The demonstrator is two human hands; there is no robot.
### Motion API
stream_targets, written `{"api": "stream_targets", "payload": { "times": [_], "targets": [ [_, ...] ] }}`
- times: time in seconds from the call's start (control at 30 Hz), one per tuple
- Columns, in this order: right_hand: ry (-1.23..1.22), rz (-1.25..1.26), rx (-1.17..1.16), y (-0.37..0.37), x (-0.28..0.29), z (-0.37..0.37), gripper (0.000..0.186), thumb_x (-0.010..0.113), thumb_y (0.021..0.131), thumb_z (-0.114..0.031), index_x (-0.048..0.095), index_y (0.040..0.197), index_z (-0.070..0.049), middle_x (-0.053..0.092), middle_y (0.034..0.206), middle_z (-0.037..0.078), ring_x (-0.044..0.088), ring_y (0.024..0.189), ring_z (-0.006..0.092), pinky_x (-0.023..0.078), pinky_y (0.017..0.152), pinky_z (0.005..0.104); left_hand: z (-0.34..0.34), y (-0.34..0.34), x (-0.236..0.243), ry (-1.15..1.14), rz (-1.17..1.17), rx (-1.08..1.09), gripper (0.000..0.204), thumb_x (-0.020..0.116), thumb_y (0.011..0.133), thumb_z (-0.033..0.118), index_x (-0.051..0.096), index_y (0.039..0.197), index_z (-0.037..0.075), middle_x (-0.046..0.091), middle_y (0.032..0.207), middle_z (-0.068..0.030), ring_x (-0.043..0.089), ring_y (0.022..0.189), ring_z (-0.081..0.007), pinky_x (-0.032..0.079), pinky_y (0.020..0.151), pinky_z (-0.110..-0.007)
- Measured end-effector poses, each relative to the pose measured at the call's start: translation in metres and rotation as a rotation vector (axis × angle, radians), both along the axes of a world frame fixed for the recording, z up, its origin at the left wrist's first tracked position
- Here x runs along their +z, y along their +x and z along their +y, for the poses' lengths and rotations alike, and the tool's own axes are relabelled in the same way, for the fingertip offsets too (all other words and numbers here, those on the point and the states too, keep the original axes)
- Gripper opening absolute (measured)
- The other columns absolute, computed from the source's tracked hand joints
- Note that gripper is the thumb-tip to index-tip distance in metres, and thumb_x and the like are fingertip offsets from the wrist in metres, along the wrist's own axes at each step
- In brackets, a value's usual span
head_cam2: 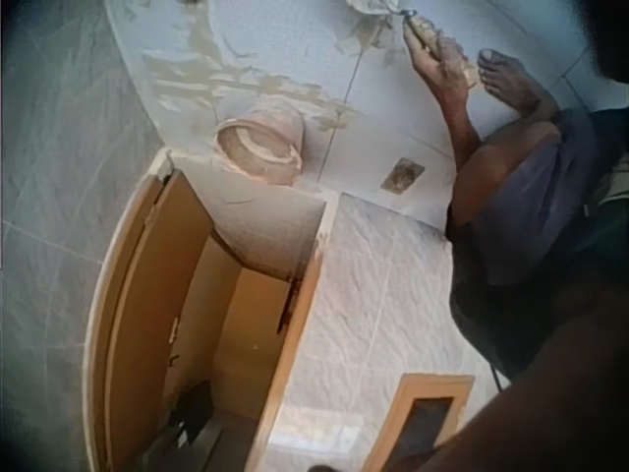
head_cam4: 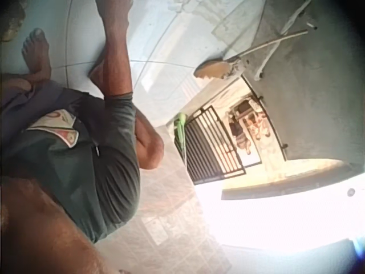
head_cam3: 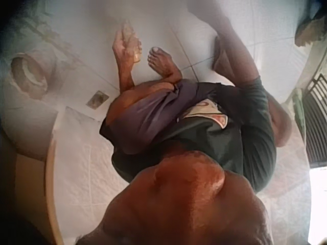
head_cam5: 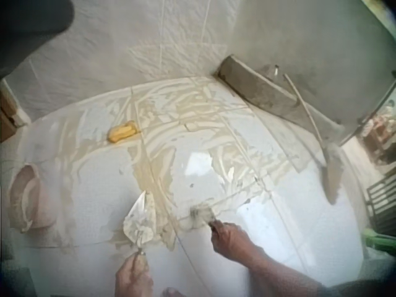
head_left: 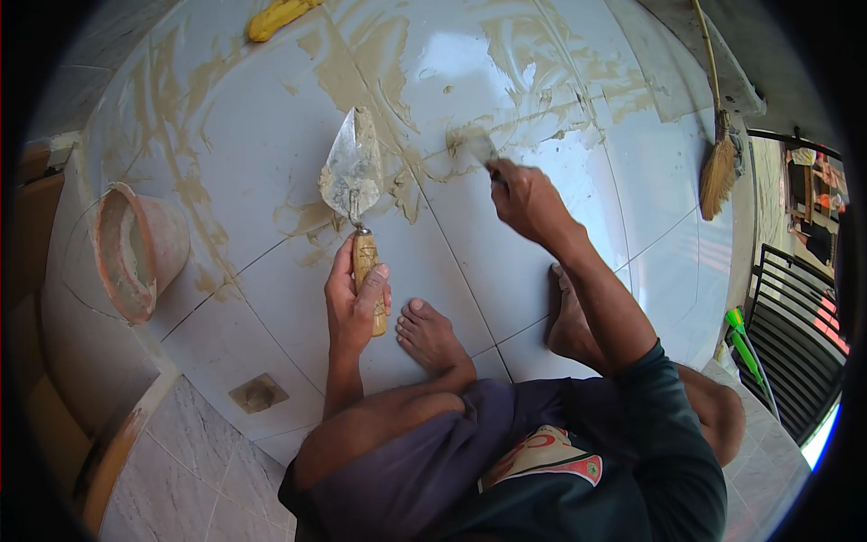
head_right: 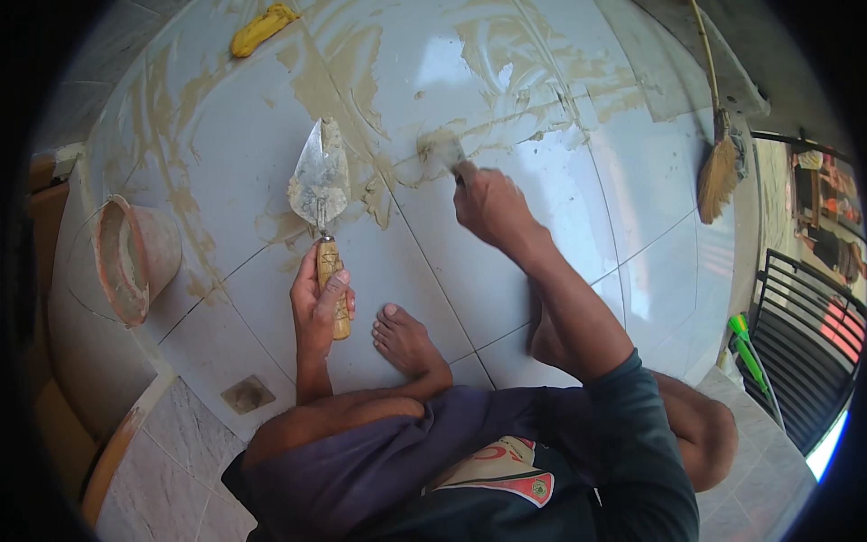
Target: The person applies grout to floor tile joints using a trowel and a putty knife, then wipes away the excess grout from the tiles with a yellow sponge.
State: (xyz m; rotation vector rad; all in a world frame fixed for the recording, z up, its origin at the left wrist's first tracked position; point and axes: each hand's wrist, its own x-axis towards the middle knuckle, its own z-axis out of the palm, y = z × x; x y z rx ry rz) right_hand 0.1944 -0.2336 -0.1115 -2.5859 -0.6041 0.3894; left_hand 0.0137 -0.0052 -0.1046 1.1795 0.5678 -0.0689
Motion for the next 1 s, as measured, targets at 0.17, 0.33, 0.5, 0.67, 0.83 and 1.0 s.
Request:
{"api": "stream_targets", "payload": {
  "times": [0.17, 0.33, 0.5, 0.67, 0.83, 1.0],
  "targets": [
    [-0.208, 0.165, 0.052, -0.009, -0.019, -0.005, 0.026, 0.055, 0.09, -0.007, 0.06, 0.112, 0.007, 0.068, 0.086, 0.028, 0.067, 0.079, 0.0449, 0.054, 0.075, 0.0477, -0.008, 0.004, 0.004, 0.029, 0.01, 0.036, 0.056, 0.062, 0.092, 0.009, 0.04, 0.142, -0.004, 0.057, 0.082, -0.0045, 0.053, 0.057, -0.0088, 0.046, 0.049, -0.025],
    [0.197, 0.106, 0.192, 0.032, 0.011, -0.012, 0.03, 0.056, 0.09, -0.005, 0.062, 0.118, 0.006, 0.07, 0.094, 0.026, 0.068, 0.084, 0.0412, 0.054, 0.078, 0.0445, -0.02, 0.006, 0.001, 0.071, 0.043, 0.106, 0.056, 0.062, 0.092, 0.009, 0.04, 0.142, -0.004, 0.057, 0.084, -0.0048, 0.053, 0.057, -0.009, 0.046, 0.048, -0.025],
    [-0.039, -0.1, 0.286, 0.142, -0.012, 0.063, 0.024, 0.053, 0.094, -0.013, 0.067, 0.11, -0.003, 0.07, 0.092, 0.023, 0.067, 0.085, 0.0419, 0.054, 0.076, 0.0494, -0.027, 0.011, 0.014, 0.142, 0.114, 0.201, 0.055, 0.063, 0.092, 0.008, 0.041, 0.142, -0.004, 0.057, 0.086, -0.0048, 0.054, 0.057, -0.0094, 0.046, 0.048, -0.024],
    [0.01, 0.067, 0.527, 0.14, -0.055, 0.036, 0.022, 0.049, 0.084, -0.007, 0.066, 0.097, -0.001, 0.066, 0.081, 0.027, 0.066, 0.079, 0.0464, 0.053, 0.071, 0.0538, -0.038, 0.021, 0.006, 0.091, 0.182, 0.25, 0.055, 0.063, 0.092, 0.008, 0.043, 0.141, -0.003, 0.056, 0.085, -0.0044, 0.053, 0.057, -0.0093, 0.045, 0.047, -0.025],
    [-0.372, 0.276, 0.828, 0.116, -0.018, -0.043, 0.042, 0.051, 0.087, -0.005, 0.052, 0.129, -0.01, 0.064, 0.089, 0.022, 0.066, 0.078, 0.0415, 0.053, 0.073, 0.0523, -0.04, 0.019, 0.011, 0.081, 0.279, 0.352, 0.053, 0.062, 0.092, 0.007, 0.043, 0.14, -0.003, 0.056, 0.085, -0.004, 0.053, 0.058, -0.0093, 0.045, 0.048, -0.024],
    [-0.187, 0.226, 1.016, 0.161, -0.026, 0.01, 0.036, 0.051, 0.089, -0.004, 0.054, 0.124, -0.007, 0.064, 0.093, 0.021, 0.066, 0.077, 0.0408, 0.053, 0.072, 0.0509, -0.05, 0.016, 0.015, 0.038, 0.417, 0.466, 0.052, 0.061, 0.092, 0.005, 0.044, 0.14, -0.003, 0.057, 0.087, -0.0044, 0.053, 0.058, -0.0092, 0.045, 0.048, -0.024]
  ]
}}
